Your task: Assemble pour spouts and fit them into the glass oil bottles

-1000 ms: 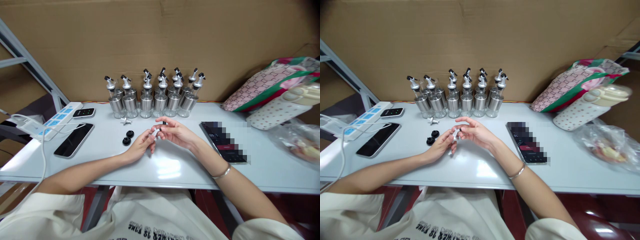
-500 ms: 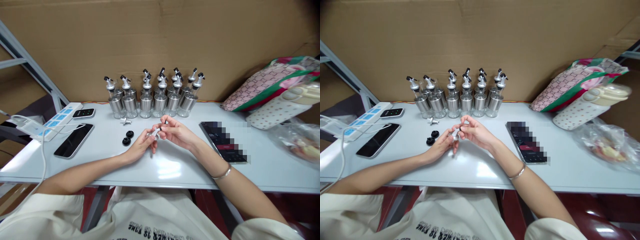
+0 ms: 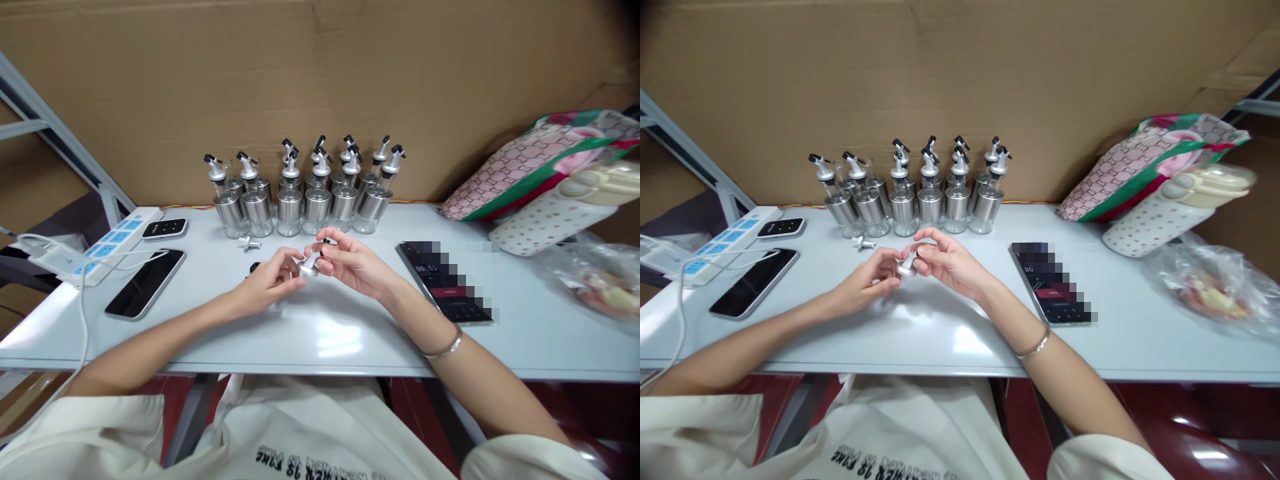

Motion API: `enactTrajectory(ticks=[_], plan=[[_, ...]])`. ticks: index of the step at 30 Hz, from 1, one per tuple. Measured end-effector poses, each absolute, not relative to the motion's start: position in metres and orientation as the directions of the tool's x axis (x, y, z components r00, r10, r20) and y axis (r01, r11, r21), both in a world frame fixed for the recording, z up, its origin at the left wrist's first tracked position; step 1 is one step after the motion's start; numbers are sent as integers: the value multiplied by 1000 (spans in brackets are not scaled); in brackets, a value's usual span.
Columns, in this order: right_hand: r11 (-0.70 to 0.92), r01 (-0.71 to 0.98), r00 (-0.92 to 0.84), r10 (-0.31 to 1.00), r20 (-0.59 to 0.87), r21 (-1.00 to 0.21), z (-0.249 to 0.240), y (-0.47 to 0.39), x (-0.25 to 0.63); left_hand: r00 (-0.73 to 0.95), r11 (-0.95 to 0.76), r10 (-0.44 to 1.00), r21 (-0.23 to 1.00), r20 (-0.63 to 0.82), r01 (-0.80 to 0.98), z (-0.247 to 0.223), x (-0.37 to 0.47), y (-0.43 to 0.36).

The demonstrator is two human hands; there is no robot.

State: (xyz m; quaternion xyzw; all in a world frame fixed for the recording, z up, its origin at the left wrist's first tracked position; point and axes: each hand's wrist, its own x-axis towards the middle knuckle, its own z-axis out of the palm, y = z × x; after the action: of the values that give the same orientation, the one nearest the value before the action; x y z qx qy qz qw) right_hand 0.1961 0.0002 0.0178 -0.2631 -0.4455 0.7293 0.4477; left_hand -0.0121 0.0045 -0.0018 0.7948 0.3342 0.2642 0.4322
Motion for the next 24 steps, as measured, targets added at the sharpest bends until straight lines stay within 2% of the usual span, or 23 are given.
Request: enactTrajectory(ticks=[2,5,7,9,12,17,21,24], plan=[[-186,-442,-424,905,22,-878,20,1,196,619,-584,765,597,178,550,8,-21,12],[-167,-445,-370,929,10,-880,21,3,197,543,-564,825,159,155,811,17,-29,21],[-155,-438,-358,934,13,-885,20,4,198,483,-482,869,-33,107,876,18,-31,24],[-143,-429,-363,932,25,-892,20,4,198,430,-422,902,-130,41,897,16,-31,26],[-116,-398,-362,931,39,-910,19,4,199,382,-379,924,-153,-8,913,14,-31,27],[-120,-412,-359,932,40,-903,20,3,199,427,-425,904,-79,1,902,12,-35,27],[-138,-458,-346,938,33,-878,19,4,198,534,-541,840,70,98,838,10,-35,27],[-115,-459,-261,965,10,-881,14,7,199,612,-662,748,233,257,712,3,-32,25]])
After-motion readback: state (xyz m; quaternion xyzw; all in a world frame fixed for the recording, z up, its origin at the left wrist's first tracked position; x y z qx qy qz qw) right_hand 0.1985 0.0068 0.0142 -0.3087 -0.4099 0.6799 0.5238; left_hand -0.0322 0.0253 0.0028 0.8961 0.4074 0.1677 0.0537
